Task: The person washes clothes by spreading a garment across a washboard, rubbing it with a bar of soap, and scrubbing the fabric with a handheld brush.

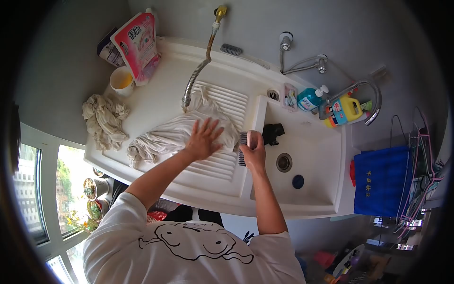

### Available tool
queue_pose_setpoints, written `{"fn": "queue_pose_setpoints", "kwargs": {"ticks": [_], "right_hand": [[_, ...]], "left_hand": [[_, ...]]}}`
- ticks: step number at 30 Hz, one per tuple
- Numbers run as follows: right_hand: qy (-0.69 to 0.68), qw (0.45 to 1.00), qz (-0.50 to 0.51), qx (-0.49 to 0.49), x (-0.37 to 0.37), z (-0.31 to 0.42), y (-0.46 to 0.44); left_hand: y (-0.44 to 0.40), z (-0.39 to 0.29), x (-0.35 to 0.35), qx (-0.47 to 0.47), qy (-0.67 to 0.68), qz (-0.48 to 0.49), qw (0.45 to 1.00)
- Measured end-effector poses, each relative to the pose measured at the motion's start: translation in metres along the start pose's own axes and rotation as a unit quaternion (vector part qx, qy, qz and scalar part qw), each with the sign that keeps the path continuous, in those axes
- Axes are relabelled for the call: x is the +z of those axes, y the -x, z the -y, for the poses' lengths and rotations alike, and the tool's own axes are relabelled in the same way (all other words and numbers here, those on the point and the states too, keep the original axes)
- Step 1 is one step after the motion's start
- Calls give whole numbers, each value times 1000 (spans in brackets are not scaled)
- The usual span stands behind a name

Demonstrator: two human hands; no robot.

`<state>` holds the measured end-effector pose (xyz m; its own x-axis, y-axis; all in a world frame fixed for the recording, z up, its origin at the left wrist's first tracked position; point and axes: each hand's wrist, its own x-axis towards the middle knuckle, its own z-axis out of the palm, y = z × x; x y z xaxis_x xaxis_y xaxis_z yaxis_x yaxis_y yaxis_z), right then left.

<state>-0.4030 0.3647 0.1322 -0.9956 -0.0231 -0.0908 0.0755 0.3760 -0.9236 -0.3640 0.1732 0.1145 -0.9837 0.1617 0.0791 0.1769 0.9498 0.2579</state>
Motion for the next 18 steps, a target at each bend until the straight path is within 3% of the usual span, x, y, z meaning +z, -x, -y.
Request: {"fn": "queue_pose_setpoints", "kwargs": {"ticks": [1,3,4,5,7,9,10,12,13,15,17,18], "right_hand": [[95,984,-45,-147,0,6,2],[182,958,101,-195,6,63,8],[159,922,193,-296,21,66,3],[180,897,276,-294,41,66,1],[225,822,375,-366,84,52,-21],[224,810,324,-435,123,48,-77],[212,838,207,-458,145,41,-113],[334,873,124,-333,156,63,-163],[328,869,96,-358,164,69,-168],[346,857,166,-345,157,78,-147],[244,859,198,-405,134,96,-68],[265,826,183,-463,137,80,-51]], "left_hand": [[21,-13,8,29,10,41,999],[52,-22,18,57,0,22,998],[60,-26,8,57,4,92,994],[67,-31,-2,55,9,164,985],[72,-32,1,42,40,164,985],[70,-32,0,48,61,82,994],[72,-31,0,44,63,87,993],[70,-30,-4,46,79,99,991],[69,-27,-6,48,78,98,991],[70,-28,-5,44,99,96,990],[72,-29,-5,45,113,89,988],[70,-28,-5,40,114,99,988]]}}
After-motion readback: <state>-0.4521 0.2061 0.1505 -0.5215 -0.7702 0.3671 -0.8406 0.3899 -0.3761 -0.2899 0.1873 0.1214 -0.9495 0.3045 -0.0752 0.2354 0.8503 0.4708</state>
